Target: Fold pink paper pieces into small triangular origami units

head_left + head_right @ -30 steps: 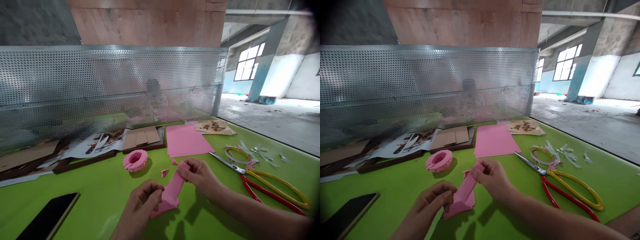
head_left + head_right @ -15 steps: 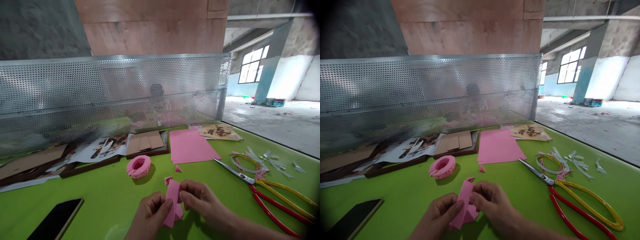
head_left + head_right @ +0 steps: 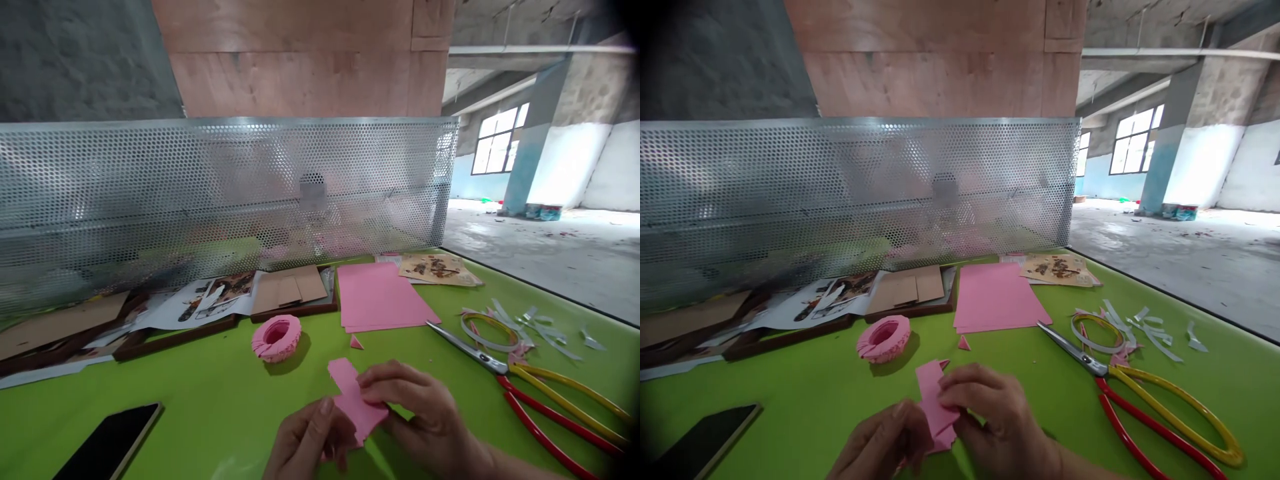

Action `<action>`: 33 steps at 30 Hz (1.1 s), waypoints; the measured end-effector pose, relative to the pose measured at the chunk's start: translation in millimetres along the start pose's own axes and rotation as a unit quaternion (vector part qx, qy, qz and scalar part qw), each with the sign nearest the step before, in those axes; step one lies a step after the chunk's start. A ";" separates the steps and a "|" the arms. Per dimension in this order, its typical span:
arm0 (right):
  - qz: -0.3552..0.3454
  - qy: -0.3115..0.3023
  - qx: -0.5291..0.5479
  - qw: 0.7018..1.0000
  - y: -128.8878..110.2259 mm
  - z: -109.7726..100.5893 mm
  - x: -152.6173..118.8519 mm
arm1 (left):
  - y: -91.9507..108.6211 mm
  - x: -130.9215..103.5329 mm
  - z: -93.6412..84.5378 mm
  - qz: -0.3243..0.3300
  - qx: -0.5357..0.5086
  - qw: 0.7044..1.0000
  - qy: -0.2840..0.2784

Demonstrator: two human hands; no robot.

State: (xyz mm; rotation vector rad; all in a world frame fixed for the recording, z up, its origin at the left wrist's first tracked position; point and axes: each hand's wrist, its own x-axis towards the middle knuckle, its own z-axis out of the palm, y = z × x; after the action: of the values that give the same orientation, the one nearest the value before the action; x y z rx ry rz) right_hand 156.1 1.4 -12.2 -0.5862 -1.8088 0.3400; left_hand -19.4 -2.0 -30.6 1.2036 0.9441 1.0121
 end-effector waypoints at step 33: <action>0.104 -0.078 0.058 0.990 -1.0 4.3 -8.5 | 33.8 -9.0 14.1 -0.035 0.016 0.999 0.009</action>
State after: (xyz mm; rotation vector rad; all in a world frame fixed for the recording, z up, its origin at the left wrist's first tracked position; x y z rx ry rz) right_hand 153.8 -3.9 -19.9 -0.6841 -1.8660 0.6444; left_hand -12.1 -12.1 5.0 1.1811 1.0137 0.9572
